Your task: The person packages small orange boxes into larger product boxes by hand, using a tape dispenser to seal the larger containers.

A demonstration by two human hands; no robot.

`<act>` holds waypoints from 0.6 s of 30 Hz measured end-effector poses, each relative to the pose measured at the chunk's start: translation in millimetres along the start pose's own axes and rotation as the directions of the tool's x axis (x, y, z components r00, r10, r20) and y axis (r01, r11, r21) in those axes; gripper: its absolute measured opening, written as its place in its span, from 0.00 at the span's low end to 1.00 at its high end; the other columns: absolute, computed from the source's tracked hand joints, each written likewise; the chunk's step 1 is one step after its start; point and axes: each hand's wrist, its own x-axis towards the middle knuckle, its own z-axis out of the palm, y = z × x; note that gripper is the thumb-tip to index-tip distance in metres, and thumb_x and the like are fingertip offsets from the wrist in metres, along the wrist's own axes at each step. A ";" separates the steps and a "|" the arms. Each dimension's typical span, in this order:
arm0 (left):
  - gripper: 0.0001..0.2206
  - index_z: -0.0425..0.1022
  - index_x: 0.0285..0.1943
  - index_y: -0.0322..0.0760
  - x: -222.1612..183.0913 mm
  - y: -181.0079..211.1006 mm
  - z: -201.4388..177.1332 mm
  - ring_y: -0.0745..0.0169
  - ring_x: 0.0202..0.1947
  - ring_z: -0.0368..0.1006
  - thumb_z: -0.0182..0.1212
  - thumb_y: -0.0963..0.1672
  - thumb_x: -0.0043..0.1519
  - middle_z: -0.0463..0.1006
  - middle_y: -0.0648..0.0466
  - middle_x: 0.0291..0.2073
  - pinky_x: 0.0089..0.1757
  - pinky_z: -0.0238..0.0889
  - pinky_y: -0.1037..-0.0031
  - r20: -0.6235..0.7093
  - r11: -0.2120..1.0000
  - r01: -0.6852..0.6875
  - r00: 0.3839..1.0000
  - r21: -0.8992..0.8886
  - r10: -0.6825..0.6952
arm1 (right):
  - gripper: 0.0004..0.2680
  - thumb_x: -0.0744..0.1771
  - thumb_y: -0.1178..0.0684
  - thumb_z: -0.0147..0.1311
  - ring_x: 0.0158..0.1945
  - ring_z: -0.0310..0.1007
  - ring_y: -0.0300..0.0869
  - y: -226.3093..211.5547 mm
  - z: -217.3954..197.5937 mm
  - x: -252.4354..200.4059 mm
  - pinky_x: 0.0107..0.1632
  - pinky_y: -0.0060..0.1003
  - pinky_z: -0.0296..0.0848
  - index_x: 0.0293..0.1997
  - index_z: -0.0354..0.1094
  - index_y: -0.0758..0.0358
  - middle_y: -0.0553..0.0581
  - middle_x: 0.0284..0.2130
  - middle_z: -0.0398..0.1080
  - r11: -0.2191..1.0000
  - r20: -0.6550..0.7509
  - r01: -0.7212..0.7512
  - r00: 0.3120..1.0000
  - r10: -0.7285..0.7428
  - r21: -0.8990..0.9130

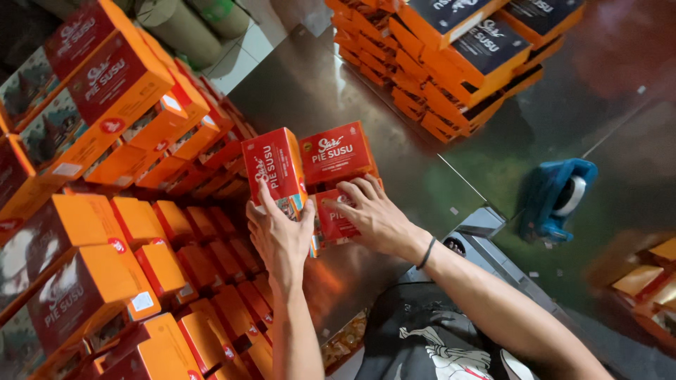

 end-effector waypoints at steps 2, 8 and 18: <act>0.43 0.50 0.79 0.46 -1.9 0.6 -0.2 0.26 0.56 0.68 0.63 0.57 0.55 0.60 0.27 0.64 0.49 0.63 0.48 0.003 0.999 -0.016 1.000 0.029 0.016 | 0.29 0.56 0.40 0.72 0.67 0.53 0.61 0.0 -2.1 1.0 0.72 0.62 0.45 0.62 0.65 0.50 0.64 0.62 0.56 1.000 -0.006 0.004 1.000 -0.004 0.013; 0.44 0.51 0.79 0.47 2.5 -3.1 9.2 0.25 0.56 0.68 0.63 0.58 0.54 0.59 0.28 0.65 0.49 0.63 0.46 0.002 0.996 -0.030 1.000 0.084 0.029 | 0.28 0.55 0.37 0.71 0.66 0.54 0.59 8.8 16.1 3.6 0.72 0.62 0.46 0.58 0.67 0.51 0.63 0.61 0.57 1.000 -0.061 0.029 0.998 -0.030 -0.008; 0.44 0.60 0.76 0.28 17.2 -4.7 16.4 0.18 0.53 0.62 0.70 0.53 0.52 0.70 0.18 0.52 0.54 0.56 0.45 -0.078 0.981 -0.172 0.981 0.093 0.179 | 0.31 0.61 0.29 0.58 0.73 0.57 0.60 13.1 12.5 -19.7 0.72 0.66 0.54 0.70 0.58 0.48 0.64 0.71 0.58 0.997 -0.257 0.050 0.966 -0.035 0.055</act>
